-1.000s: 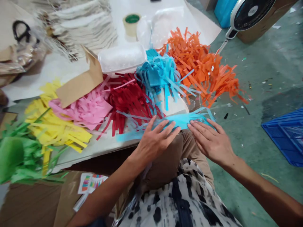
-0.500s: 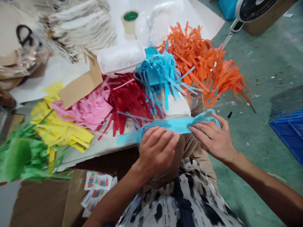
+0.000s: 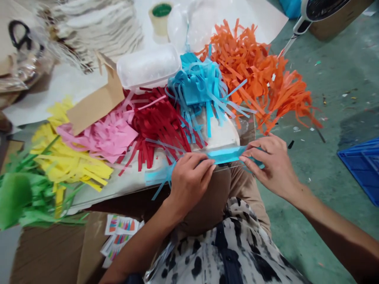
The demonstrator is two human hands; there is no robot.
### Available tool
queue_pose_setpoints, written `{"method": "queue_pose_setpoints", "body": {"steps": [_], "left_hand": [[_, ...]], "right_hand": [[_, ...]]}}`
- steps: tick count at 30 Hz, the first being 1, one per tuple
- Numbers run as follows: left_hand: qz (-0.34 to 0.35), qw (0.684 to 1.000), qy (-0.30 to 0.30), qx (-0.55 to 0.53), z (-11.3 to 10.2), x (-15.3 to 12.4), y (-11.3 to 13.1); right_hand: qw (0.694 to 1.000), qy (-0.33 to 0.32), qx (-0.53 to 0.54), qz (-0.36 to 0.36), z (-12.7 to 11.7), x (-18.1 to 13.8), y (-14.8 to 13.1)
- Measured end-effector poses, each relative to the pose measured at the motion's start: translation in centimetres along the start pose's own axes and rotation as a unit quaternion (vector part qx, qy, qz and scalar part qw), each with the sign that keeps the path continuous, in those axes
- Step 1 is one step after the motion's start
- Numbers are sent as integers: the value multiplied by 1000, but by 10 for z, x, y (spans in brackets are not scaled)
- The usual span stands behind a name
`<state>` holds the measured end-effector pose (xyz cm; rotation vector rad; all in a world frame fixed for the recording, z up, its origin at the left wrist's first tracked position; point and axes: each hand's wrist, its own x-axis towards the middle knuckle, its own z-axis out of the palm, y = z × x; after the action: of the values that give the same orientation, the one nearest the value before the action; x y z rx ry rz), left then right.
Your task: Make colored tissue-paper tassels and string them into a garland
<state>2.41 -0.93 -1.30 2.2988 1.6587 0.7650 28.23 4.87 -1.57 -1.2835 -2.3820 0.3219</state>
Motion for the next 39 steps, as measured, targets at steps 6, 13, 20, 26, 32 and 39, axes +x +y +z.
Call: {"method": "queue_pose_setpoints", "body": {"steps": [6,13,20,26,32,39], "left_hand": [[-66,998,15,20,1,6,-2],[-75,996,18,41,3,10,-2],[-69,995,21,70,4,13,-4],[-55,994,20,92,4,15,-5],[-57,994,17,94,4,15,-7],[28,988,63,140,8,17,-2]], "right_hand": [[998,-36,-46,11,3,18,-3],[999,-24,21,-10,0,19,4],[999,-17,-34,12,7,21,5],[995,-39,-88,1,6,26,2],[993,-31,-110,1,7,24,0],[981,86,-164,-62,16,12,-17]]}}
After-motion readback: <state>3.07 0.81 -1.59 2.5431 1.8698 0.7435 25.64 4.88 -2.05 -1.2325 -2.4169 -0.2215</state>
